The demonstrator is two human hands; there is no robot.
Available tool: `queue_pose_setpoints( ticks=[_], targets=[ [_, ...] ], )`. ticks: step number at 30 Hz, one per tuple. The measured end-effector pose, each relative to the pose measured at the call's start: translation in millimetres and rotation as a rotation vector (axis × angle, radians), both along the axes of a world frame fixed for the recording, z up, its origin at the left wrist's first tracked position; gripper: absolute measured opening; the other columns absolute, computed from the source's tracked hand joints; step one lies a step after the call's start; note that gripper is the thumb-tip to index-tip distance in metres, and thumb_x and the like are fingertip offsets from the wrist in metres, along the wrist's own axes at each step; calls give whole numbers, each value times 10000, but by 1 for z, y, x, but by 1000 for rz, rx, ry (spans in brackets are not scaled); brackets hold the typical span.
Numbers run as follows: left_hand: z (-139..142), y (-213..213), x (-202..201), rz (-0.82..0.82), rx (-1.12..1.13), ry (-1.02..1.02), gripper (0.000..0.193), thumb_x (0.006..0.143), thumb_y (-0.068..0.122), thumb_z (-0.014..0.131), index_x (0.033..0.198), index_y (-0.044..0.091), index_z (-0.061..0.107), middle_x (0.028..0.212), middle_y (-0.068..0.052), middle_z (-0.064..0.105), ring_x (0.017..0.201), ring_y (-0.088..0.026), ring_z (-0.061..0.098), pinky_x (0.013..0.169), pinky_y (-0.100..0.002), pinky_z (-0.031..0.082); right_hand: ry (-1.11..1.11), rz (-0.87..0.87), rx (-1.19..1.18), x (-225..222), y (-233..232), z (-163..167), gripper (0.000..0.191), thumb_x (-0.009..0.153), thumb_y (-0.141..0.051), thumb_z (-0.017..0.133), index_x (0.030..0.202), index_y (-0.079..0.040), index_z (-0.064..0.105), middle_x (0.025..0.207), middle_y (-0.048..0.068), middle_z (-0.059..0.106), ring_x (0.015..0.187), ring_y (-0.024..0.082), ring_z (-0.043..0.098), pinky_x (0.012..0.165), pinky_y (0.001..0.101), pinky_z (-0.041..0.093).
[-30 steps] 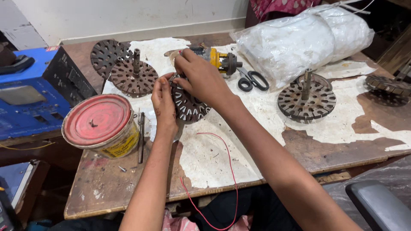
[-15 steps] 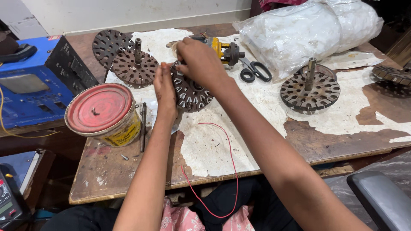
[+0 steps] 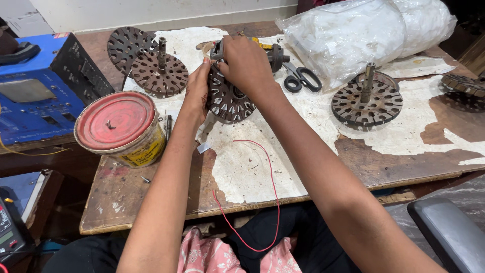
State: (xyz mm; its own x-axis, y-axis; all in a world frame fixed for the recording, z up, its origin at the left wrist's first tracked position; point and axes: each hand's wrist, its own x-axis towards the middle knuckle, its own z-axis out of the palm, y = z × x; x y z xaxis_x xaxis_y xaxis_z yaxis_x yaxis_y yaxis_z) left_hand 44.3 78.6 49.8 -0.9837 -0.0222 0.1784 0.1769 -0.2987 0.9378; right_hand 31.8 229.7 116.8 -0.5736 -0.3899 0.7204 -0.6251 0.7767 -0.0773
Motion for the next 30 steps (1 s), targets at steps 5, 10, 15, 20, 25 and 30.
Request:
queue_pose_setpoints(
  ticks=[5,10,15,20,25,30],
  targets=[
    [-2,4,-3,-26,27,13,508,1031,497,484,1223,59,652,1099,-85,728,1014,-175,698,900,-339,576,-1,70,66,-5,3,1,237,831,-176,757,916,6,630,856,198,694,831,404,673,721,499,531],
    [-14,9,-3,87,-35,129,414,1041,438,525,1251,89,599,1118,-22,672,1030,-91,599,914,-272,505,-76,190,135,-8,9,10,158,888,-171,694,924,-28,636,846,154,701,841,389,671,706,514,514],
    [-15,21,3,424,-282,298,359,1075,351,553,1141,16,662,933,-28,661,842,-92,548,778,-270,482,-36,215,203,-5,7,18,162,895,-183,676,917,-26,646,831,142,698,783,379,675,641,497,518],
    [-5,30,10,600,-459,272,309,1052,274,581,1063,4,732,703,-69,623,644,-128,474,599,-317,420,-87,131,135,0,4,18,197,867,-241,712,843,-51,666,792,125,704,748,344,696,694,461,544],
    [-9,30,13,671,-376,419,298,1065,242,569,1094,-6,733,844,-62,711,727,-108,566,670,-288,479,77,36,-127,5,-6,11,165,940,-202,687,912,-44,650,827,153,699,771,370,685,686,475,531],
    [-16,26,16,789,-336,452,303,1088,259,570,1156,-4,705,977,-65,725,839,-107,613,753,-283,508,119,52,-274,13,-9,12,279,967,-292,690,903,-35,602,836,114,689,760,340,678,651,455,516]
  ],
)
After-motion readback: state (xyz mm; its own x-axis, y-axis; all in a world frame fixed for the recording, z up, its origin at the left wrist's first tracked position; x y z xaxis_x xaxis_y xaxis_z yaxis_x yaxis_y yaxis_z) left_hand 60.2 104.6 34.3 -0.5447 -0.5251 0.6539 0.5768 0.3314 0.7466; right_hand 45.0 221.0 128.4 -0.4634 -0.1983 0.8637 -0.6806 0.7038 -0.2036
